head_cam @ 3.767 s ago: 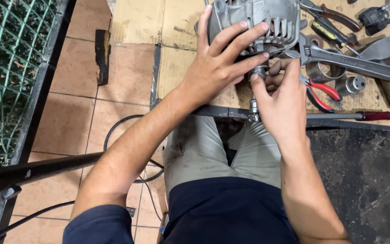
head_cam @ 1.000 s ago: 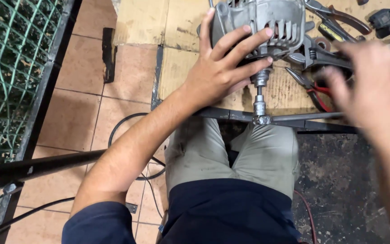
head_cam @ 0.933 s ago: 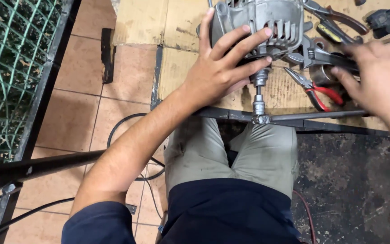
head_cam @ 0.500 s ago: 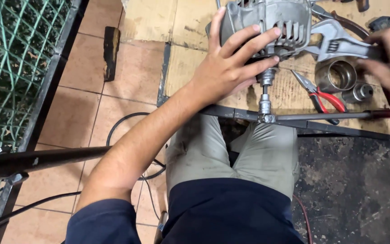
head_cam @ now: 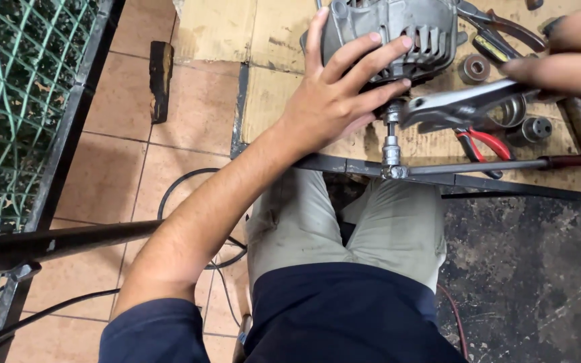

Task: Installing a pulley onto an alternator and tightening the retaining nut using an adjustable wrench and a socket wrench.

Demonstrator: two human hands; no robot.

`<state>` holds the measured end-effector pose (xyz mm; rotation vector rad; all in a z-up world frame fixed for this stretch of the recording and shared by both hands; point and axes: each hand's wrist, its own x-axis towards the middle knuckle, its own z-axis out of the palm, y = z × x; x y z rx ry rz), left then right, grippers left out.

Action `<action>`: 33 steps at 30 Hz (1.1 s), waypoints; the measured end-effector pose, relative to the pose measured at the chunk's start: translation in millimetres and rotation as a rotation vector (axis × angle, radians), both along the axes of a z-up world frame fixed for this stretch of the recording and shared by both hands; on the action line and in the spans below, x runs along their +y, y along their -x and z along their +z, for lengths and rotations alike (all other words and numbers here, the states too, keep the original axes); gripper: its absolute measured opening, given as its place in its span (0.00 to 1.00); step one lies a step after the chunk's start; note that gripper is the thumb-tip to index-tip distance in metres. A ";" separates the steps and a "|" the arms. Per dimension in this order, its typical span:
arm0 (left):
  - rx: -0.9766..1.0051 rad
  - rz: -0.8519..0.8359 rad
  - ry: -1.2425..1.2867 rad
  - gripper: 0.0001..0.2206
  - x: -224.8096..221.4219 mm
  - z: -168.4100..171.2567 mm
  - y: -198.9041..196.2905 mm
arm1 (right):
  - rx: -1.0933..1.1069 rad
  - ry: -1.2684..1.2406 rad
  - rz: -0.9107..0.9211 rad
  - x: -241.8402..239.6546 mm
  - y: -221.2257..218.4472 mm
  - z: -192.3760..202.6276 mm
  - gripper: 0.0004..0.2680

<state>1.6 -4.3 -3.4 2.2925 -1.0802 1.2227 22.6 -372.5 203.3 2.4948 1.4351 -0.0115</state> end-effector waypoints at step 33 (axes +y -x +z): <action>0.060 -0.012 0.010 0.21 0.1 0.3 1.5 | -0.671 0.638 0.379 123.7 42.3 11.8 0.05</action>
